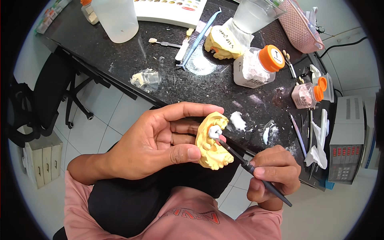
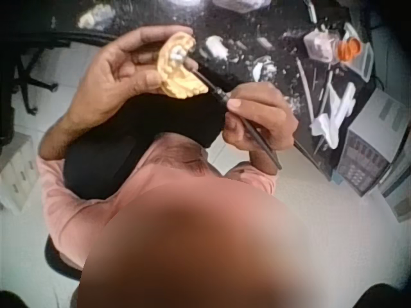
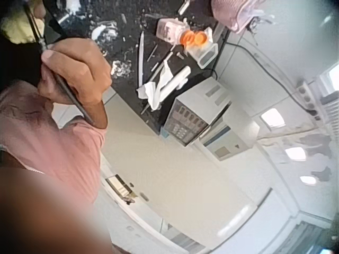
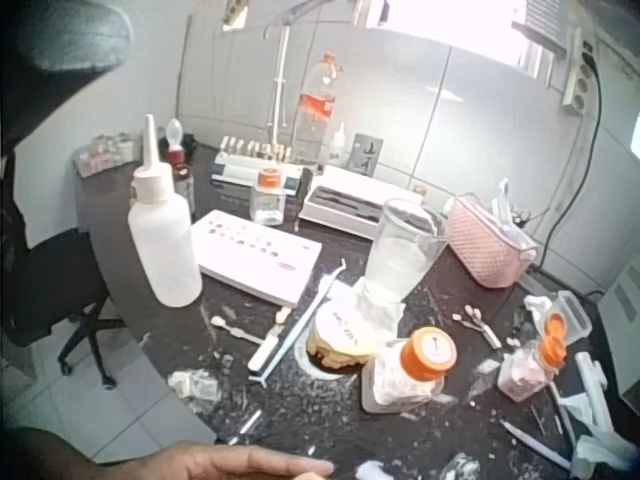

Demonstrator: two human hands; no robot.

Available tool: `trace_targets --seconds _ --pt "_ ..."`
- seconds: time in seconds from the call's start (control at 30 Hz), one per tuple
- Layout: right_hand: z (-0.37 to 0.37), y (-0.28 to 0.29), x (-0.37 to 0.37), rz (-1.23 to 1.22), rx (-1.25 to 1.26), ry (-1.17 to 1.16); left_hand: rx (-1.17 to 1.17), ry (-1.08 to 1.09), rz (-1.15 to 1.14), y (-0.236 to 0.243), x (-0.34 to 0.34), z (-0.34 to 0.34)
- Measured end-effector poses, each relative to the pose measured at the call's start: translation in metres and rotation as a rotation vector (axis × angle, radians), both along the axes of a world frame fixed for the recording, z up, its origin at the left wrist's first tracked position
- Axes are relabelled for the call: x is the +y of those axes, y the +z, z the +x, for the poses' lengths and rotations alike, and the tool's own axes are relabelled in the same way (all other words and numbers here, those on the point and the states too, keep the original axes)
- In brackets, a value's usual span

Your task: Applying a white ceramic or opaque layer to a dental crown on a plaster model using a fine brush.

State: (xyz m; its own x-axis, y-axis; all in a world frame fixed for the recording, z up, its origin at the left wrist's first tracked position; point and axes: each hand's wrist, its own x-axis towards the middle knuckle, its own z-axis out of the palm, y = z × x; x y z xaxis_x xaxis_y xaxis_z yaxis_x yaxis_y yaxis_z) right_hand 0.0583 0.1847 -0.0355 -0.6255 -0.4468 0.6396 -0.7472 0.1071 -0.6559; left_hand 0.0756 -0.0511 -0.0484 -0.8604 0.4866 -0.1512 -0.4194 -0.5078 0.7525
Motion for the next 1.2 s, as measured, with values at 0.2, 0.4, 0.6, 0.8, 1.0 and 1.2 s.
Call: trace_targets --seconds 0.2,0.4,0.6,0.8,1.0,1.2 --pt "-0.0006 0.0002 0.0006 -0.009 0.001 -0.001 0.002 0.003 -0.01 -0.0003 -0.0005 -0.0002" --pt "0.0001 0.0012 -0.0003 -0.004 -0.007 -0.011 0.05 -0.024 0.039 -0.0035 -0.0016 -0.0002" --pt "-0.0003 0.0005 -0.0005 -0.01 0.0 -0.018 0.049 -0.019 0.014 -0.0028 -0.0019 -0.0001" --pt "-0.0009 0.0005 0.0011 0.004 0.001 0.009 0.053 -0.029 0.019 -0.0027 -0.0026 -0.0004" --pt "-0.0009 0.0003 0.0016 -0.01 -0.006 0.009 0.053 -0.023 -0.003 -0.0025 -0.0026 -0.0001" --pt "-0.0007 0.0016 0.0014 0.014 -0.006 -0.001 0.053 -0.018 -0.008 -0.0024 -0.0029 -0.0002"
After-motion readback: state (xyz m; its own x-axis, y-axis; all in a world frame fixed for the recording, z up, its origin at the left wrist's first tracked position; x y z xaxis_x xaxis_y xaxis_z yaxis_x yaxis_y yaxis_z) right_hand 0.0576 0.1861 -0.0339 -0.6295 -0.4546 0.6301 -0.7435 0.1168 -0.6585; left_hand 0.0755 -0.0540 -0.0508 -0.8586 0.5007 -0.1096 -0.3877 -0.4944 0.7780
